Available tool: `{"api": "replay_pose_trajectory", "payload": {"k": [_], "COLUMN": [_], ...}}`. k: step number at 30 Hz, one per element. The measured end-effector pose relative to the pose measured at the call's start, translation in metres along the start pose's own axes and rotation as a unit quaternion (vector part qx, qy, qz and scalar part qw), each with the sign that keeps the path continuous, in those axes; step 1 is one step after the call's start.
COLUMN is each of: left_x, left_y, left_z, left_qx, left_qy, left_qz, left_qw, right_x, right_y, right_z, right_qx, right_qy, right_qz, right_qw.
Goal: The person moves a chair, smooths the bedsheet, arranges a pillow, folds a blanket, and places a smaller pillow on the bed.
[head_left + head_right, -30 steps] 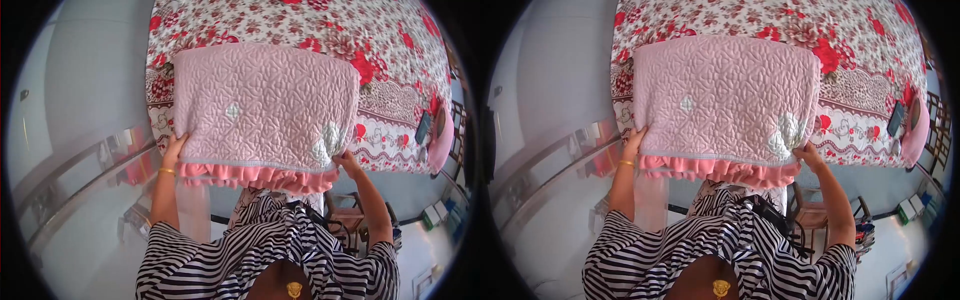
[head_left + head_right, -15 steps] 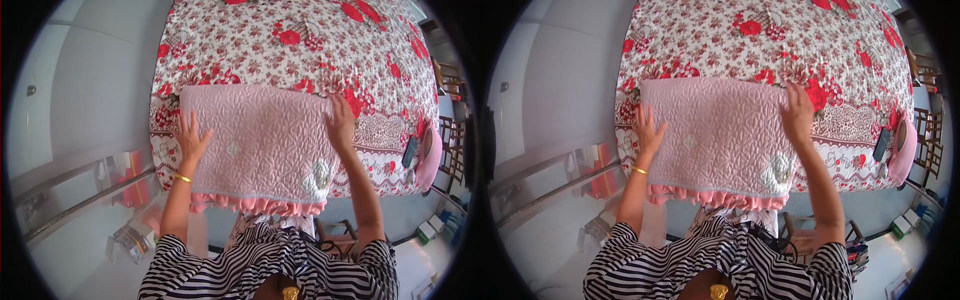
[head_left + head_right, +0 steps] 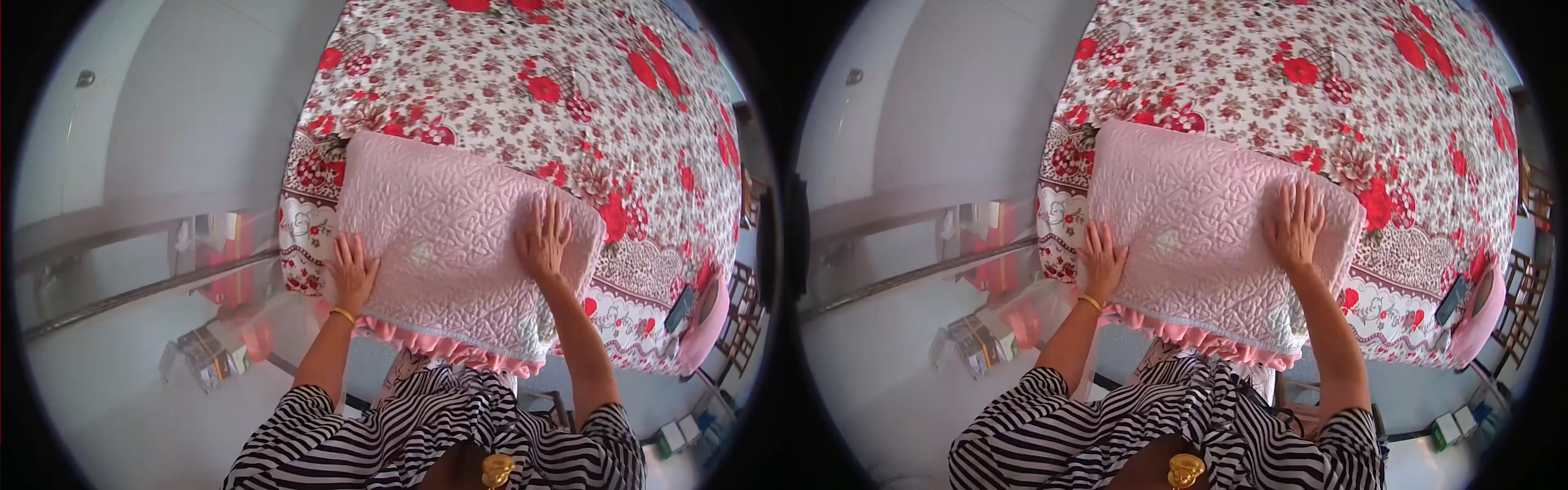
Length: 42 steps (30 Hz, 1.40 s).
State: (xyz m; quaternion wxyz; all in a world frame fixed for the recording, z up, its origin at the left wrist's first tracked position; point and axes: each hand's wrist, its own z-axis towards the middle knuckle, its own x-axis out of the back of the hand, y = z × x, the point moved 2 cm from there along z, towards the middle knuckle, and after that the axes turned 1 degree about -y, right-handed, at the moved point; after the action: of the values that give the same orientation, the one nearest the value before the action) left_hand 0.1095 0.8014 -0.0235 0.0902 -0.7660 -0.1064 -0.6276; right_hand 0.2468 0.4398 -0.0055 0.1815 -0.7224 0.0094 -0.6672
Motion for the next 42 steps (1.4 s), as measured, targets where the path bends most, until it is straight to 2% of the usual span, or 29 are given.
{"api": "replay_pose_trajectory", "payload": {"k": [2, 4, 9, 10, 11, 13, 14, 17, 18, 19, 20, 21, 22, 24, 25, 26, 27, 28, 30, 32, 34, 36, 38, 40, 42], "left_x": [-0.009, -0.009, -0.003, -0.012, -0.014, -0.008, -0.017, -0.024, -0.019, -0.014, -0.021, -0.027, -0.035, -0.008, -0.003, 0.014, 0.006, 0.017, 0.048, 0.063, 0.064, 0.056, 0.047, 0.032, 0.011], "left_y": [-0.005, -0.004, -0.008, -0.018, -0.032, -0.049, -0.063, -0.080, -0.079, -0.076, -0.080, -0.084, -0.082, -0.063, -0.057, -0.033, -0.026, 0.002, 0.066, 0.133, 0.198, 0.257, 0.307, 0.350, 0.364], "left_z": [-0.014, -0.012, -0.007, -0.007, -0.015, -0.022, -0.026, -0.036, -0.032, -0.030, -0.030, -0.029, -0.024, -0.012, 0.000, 0.011, 0.018, 0.027, 0.049, 0.060, 0.064, 0.055, 0.037, 0.016, -0.008], "left_qx": [0.013, 0.018, 0.048, 0.047, 0.050, 0.182, 0.202, 0.238, 0.238, 0.255, 0.253, 0.147, 0.022, 0.167, 0.198, 0.205, 0.105, 0.045, -0.061, -0.222, -0.299, -0.393, -0.448, -0.503, -0.476], "left_qy": [-0.017, -0.025, -0.043, 0.046, 0.130, 0.091, 0.065, 0.014, -0.008, -0.042, -0.042, -0.005, 0.033, 0.057, 0.015, 0.086, 0.129, 0.157, 0.174, 0.188, 0.166, 0.081, 0.047, 0.008, -0.043], "left_qz": [0.032, 0.023, -0.020, -0.081, -0.134, -0.191, -0.227, -0.292, -0.328, -0.356, -0.356, -0.203, -0.048, -0.087, -0.052, -0.065, -0.019, -0.083, -0.167, -0.188, -0.194, -0.126, -0.108, -0.090, 0.013], "left_qw": [0.999, 0.999, 0.998, 0.995, 0.981, 0.960, 0.951, 0.926, 0.914, 0.898, 0.898, 0.968, 0.998, 0.981, 0.979, 0.973, 0.986, 0.983, 0.968, 0.938, 0.919, 0.907, 0.886, 0.860, 0.878], "right_x": [0.015, -0.020, -0.024, -0.023, -0.022, -0.013, -0.009, -0.021, -0.017, -0.033, -0.048, -0.050, -0.051, -0.032, -0.034, -0.027, -0.022, -0.019, -0.008, 0.007, 0.022, 0.027, 0.035, 0.041, 0.031], "right_y": [-0.019, -0.008, -0.008, -0.007, -0.007, -0.021, -0.032, -0.061, -0.082, -0.079, -0.076, -0.080, -0.082, -0.085, -0.081, -0.080, -0.077, -0.074, -0.068, -0.053, -0.027, 0.015, 0.073, 0.139, 0.206], "right_z": [-0.028, -0.057, -0.049, -0.046, -0.047, -0.058, -0.065, -0.101, -0.101, -0.105, -0.105, -0.101, -0.102, -0.097, -0.099, -0.098, -0.095, -0.099, -0.096, -0.086, -0.073, -0.069, -0.071, -0.084, -0.124], "right_qx": [0.040, 0.088, 0.095, 0.113, 0.121, 0.129, 0.148, 0.271, 0.302, 0.312, 0.319, 0.311, 0.316, 0.301, 0.310, 0.324, 0.333, 0.351, 0.312, 0.267, 0.185, 0.128, 0.001, -0.154, -0.264], "right_qy": [-0.081, -0.161, -0.139, -0.145, -0.096, -0.039, -0.052, -0.112, -0.225, -0.234, -0.238, -0.233, -0.243, -0.287, -0.262, -0.259, -0.268, -0.216, -0.154, -0.112, -0.016, 0.028, 0.084, 0.155, 0.122], "right_qz": [-0.025, 0.007, 0.004, 0.006, -0.001, 0.001, 0.010, 0.052, 0.054, 0.040, 0.024, 0.022, 0.027, 0.019, 0.044, 0.068, 0.109, 0.099, 0.137, 0.137, 0.143, 0.152, 0.058, 0.082, 0.027], "right_qw": [0.996, 0.983, 0.986, 0.983, 0.988, 0.991, 0.988, 0.955, 0.925, 0.920, 0.917, 0.921, 0.916, 0.909, 0.913, 0.908, 0.897, 0.906, 0.927, 0.947, 0.972, 0.980, 0.995, 0.972, 0.956]}}
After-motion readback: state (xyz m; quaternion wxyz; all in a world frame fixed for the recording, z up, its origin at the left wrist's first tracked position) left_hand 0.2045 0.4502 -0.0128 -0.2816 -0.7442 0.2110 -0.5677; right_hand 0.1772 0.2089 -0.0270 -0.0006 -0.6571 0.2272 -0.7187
